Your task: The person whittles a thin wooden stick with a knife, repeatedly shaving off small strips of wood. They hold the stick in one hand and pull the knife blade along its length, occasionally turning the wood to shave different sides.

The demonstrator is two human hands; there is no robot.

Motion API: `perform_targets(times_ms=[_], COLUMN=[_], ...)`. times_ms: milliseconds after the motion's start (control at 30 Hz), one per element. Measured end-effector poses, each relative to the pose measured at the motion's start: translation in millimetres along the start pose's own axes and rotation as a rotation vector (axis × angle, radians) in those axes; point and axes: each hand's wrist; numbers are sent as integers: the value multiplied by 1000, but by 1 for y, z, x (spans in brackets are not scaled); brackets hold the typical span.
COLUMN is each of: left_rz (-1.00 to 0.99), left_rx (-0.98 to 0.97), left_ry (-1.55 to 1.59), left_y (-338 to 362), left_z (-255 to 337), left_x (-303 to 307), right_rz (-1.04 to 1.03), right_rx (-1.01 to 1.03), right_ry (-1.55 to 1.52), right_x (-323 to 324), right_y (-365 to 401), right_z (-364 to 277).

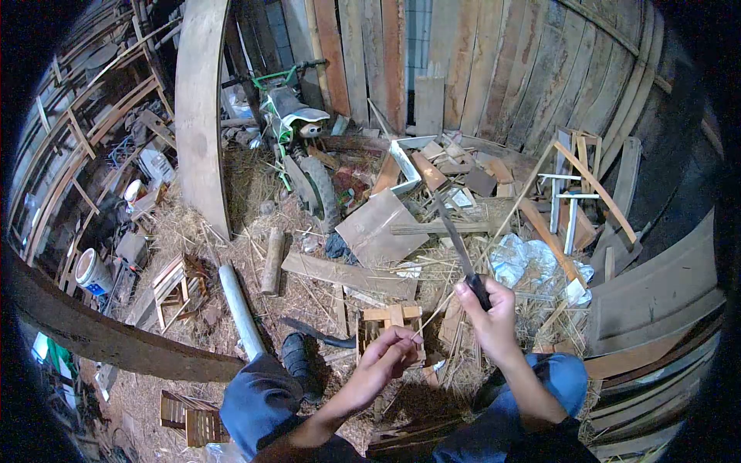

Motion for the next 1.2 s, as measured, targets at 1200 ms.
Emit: perform_targets(times_ms=[1200], left_rz=[-12], left_rx=[86], left_ry=[212], left_y=[20], left_z=[27], left_x=[-3], right_rz=[-386], right_rx=[548], right_ry=[547], right_x=[-10], right_y=[16], right_z=[-9])
Point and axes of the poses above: each hand's wrist, its own y-axis away from the middle knuckle, its own x-axis out of the back of the hand, z = x × y, and after that the axes turned 9 degrees about x, right-handed
